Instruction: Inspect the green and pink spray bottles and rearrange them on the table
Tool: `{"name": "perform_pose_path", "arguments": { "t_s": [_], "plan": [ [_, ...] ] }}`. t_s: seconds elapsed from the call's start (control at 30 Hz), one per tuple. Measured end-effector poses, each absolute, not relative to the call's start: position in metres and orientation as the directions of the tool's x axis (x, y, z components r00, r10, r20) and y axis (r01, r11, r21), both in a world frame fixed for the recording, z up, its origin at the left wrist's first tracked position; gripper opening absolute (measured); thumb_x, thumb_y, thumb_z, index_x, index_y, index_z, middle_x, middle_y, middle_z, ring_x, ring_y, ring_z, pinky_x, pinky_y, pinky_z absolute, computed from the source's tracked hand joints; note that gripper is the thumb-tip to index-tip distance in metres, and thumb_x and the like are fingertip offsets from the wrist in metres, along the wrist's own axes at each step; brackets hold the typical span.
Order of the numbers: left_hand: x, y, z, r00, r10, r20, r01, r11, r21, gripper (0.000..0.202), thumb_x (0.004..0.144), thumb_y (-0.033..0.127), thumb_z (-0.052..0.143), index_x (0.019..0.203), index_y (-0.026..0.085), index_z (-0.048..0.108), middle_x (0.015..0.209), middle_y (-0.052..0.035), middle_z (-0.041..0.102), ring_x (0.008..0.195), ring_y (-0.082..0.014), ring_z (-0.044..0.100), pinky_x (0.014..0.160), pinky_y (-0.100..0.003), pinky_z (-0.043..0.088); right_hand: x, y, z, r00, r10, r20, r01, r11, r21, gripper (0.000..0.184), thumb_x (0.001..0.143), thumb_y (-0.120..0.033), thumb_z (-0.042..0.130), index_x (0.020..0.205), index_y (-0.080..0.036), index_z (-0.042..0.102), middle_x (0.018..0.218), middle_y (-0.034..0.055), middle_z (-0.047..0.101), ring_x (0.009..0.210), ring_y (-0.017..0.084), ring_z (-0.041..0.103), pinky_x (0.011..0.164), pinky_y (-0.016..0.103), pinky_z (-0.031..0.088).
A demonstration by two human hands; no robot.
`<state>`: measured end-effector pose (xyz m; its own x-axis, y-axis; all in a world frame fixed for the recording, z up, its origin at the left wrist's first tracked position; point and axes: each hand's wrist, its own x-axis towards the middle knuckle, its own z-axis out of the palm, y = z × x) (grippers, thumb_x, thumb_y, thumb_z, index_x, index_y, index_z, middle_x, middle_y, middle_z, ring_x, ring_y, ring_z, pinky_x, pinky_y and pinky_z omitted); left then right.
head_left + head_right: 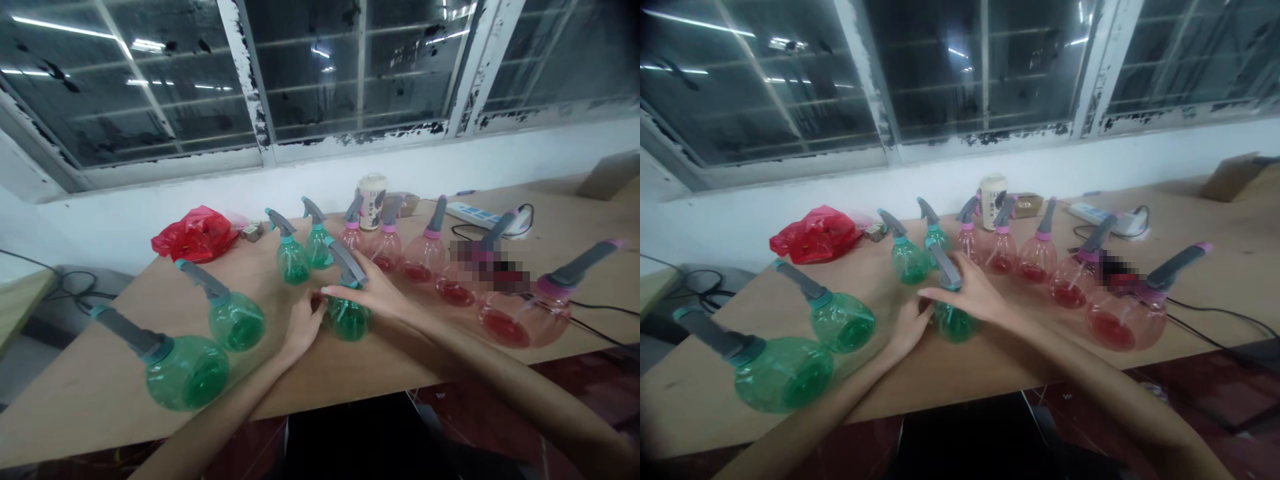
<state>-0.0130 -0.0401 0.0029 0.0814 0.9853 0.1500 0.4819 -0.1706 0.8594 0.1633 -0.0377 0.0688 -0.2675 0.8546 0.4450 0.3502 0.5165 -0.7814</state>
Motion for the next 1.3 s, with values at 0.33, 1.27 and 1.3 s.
{"name": "perform_pose_path", "arguments": {
  "t_s": [0.33,1.27,1.3],
  "plan": [
    [-0.014,-0.031,-0.006,0.095,0.980,0.173,0.456,-0.198,0.868,0.019,0.085,0.029,0.047,0.099,0.018,0.054,0.094,-0.0061,0.064,0.082,-0.0192,0.063,0.056,-0.026,0.051,0.157,-0.010,0.057,-0.225,0.871,0.437,0.057,0.459,-0.886,0.030,0.077,-0.031,0.057,0.106,-0.027,0.061,0.108,0.0020,0.068,0.101,0.022,0.063,0.085,0.039,0.050],
    [-0.015,-0.028,-0.011,0.133,0.979,0.152,0.418,-0.194,0.887,0.021,0.086,0.037,0.050,0.098,0.020,0.051,0.085,-0.0017,0.062,0.071,-0.0158,0.064,0.052,-0.023,0.050,0.162,0.004,0.022,-0.504,0.853,0.134,-0.586,-0.224,-0.779,0.025,0.078,-0.032,0.063,0.096,-0.015,0.068,0.092,0.0089,0.071,0.099,0.024,0.064,0.096,0.043,0.044],
    [-0.015,-0.028,-0.011,0.136,0.979,0.153,0.421,-0.197,0.885,0.020,0.086,0.037,0.050,0.098,0.021,0.051,0.085,-0.0015,0.062,0.071,-0.0157,0.064,0.052,-0.023,0.050,0.162,0.005,0.021,-0.496,0.860,0.120,-0.594,-0.235,-0.769,0.024,0.078,-0.033,0.063,0.095,-0.015,0.067,0.092,0.0089,0.072,0.099,0.024,0.064,0.096,0.043,0.044]
  ]
}}
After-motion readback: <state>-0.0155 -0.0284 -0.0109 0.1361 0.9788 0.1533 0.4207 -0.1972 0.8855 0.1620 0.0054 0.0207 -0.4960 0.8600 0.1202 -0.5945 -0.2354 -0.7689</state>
